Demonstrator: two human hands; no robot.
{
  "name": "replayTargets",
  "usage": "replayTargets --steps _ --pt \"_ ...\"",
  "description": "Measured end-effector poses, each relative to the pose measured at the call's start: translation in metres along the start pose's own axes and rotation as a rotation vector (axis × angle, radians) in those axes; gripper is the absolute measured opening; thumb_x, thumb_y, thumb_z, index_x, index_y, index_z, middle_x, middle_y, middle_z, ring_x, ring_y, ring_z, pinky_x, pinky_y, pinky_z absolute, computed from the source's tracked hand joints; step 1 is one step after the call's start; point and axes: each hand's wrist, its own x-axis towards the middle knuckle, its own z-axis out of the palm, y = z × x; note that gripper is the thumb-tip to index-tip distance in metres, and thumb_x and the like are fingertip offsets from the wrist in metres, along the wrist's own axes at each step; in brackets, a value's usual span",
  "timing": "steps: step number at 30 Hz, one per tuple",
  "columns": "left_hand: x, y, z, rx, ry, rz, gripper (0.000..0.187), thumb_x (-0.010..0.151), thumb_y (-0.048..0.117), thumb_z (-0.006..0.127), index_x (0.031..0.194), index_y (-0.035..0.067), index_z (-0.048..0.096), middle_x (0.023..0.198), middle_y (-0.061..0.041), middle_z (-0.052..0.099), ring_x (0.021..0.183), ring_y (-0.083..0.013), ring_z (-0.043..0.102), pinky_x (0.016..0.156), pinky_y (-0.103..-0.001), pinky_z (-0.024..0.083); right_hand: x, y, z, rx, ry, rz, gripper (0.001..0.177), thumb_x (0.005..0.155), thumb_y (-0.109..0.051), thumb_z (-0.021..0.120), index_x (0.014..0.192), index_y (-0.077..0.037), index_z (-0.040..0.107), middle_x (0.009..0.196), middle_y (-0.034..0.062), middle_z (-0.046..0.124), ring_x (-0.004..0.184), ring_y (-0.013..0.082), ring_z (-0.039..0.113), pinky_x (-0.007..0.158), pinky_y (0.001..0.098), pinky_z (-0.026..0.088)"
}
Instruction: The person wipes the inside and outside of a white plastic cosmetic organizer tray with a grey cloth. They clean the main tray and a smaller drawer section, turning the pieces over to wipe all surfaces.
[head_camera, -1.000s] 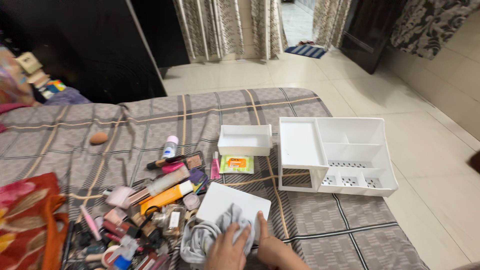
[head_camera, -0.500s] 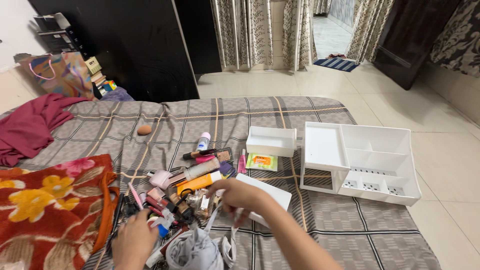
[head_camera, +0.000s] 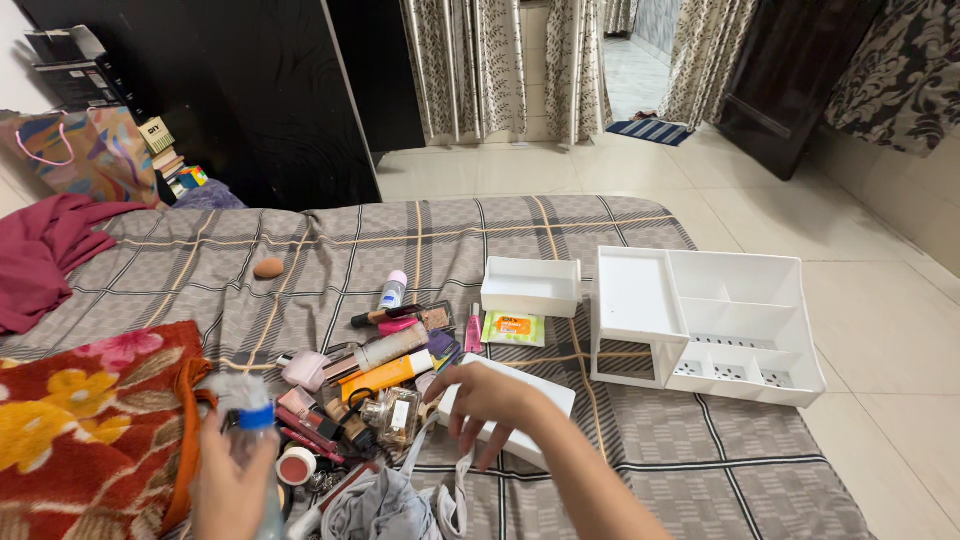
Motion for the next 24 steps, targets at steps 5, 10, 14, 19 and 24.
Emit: replayTargets --steps 5,10,14,19,24 --pt "0.012 0.103 0.044 -0.251 -0.187 -0.068 0.053 0.083 0.026 0.077 0.128 0.0 0.063 0.09 -0.01 0.07 0.077 -0.0182 0.065 0.068 -0.033 0.053 -0.024 -0.024 -0.041 -0.155 0.079 -0.035 0.062 0.087 0.008 0.04 0.14 -0.017 0.061 0.094 0.0155 0.066 0.077 0.0273 0.076 0.061 0.0512 0.064" --pt "-0.023 0.184 0.136 0.171 -0.593 -0.046 0.054 0.072 0.047 0.081 0.107 0.007 0.072 0.07 -0.012 0.074 0.057 -0.0222 0.072 0.06 -0.035 0.056 -0.054 -0.02 -0.082 -0.11 0.184 0.036 0.057 0.091 0.002 0.039 0.141 -0.019 0.058 0.093 0.0147 0.064 0.075 0.0254 0.071 0.061 0.0519 0.064" --pt "-0.043 0.204 0.172 0.23 -0.851 -0.225 0.047 0.073 0.043 0.078 0.093 0.0 0.077 0.071 -0.016 0.075 0.053 -0.0232 0.075 0.057 -0.036 0.061 -0.077 0.0 -0.1 -0.019 0.215 0.052 0.053 0.094 -0.001 0.042 0.14 -0.022 0.056 0.091 0.0136 0.065 0.073 0.0218 0.065 0.061 0.0507 0.067" --pt "-0.051 0.204 0.182 0.171 -0.943 -0.277 0.05 0.073 0.045 0.079 0.091 -0.001 0.075 0.071 -0.012 0.074 0.054 -0.0233 0.075 0.057 -0.036 0.059 -0.082 0.027 -0.122 -0.049 0.422 -0.004 0.047 0.092 -0.001 0.048 0.133 -0.024 0.057 0.079 0.01 0.067 0.067 0.0208 0.064 0.05 0.0405 0.058" --pt "-0.052 0.204 0.18 0.195 -1.007 -0.294 0.047 0.074 0.046 0.079 0.088 0.002 0.074 0.07 -0.008 0.073 0.055 -0.021 0.075 0.057 -0.033 0.058 -0.047 0.049 -0.148 -0.308 1.103 -0.3 0.034 0.082 -0.001 0.051 0.094 -0.016 0.079 0.061 0.0101 0.068 0.058 0.0232 0.065 0.057 0.0396 0.048"
